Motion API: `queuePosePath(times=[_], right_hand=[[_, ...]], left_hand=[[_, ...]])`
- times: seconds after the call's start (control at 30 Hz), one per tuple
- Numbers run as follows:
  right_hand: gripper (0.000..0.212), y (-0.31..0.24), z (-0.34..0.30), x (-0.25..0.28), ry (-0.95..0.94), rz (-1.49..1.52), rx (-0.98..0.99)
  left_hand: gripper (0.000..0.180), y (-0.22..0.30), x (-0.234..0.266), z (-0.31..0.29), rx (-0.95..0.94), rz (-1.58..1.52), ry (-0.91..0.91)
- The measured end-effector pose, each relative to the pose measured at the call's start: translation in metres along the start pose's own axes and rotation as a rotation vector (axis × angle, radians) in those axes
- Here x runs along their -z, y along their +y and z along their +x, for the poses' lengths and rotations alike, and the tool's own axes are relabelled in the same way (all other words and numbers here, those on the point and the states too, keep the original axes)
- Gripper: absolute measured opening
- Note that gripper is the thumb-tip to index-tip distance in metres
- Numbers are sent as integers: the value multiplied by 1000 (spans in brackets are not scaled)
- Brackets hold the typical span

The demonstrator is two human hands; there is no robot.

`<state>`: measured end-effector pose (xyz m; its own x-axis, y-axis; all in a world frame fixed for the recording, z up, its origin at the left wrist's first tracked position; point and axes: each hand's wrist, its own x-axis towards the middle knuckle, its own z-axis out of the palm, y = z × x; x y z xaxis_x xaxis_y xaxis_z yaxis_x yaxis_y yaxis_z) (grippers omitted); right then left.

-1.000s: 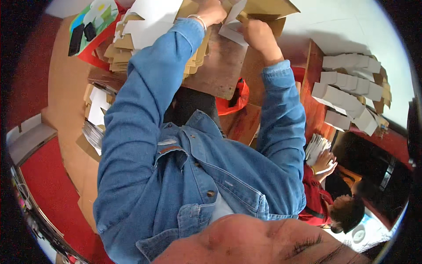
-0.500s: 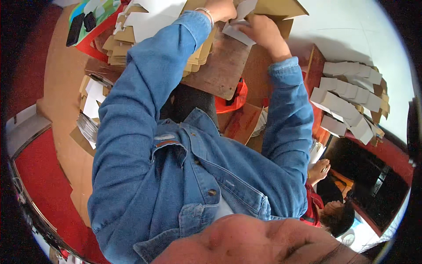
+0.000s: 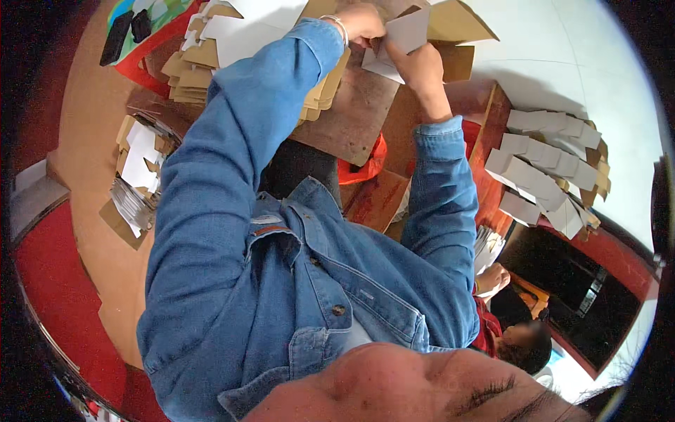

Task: Folding and stacking cardboard boxes at a manual assembly station.

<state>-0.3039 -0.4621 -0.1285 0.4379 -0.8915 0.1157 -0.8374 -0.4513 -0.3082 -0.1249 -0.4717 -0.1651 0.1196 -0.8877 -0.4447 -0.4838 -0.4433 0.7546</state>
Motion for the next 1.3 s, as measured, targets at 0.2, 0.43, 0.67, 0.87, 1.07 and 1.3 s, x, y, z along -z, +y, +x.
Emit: queuePosePath(times=[0.2,0.43,0.67,0.87,1.07,1.3], right_hand=[[48,-22,-11,5,14,-182,93],[40,-39,-10,10,-17,-292,70],[47,-36,-3,14,-111,-262,95],[44,-30,3,6,-148,-223,42],[45,-39,6,5,-188,-225,-87],[53,-3,0,28,-208,133,285]], left_hand=[[20,-26,-10,31,-206,363,146],[20,-27,-12,-3,-109,151,308],[20,-29,-8,-4,-175,83,300],[21,-27,-5,-14,-595,555,384],[32,-3,-3,-32,-384,162,428],[26,4,11,-27,-207,288,341]])
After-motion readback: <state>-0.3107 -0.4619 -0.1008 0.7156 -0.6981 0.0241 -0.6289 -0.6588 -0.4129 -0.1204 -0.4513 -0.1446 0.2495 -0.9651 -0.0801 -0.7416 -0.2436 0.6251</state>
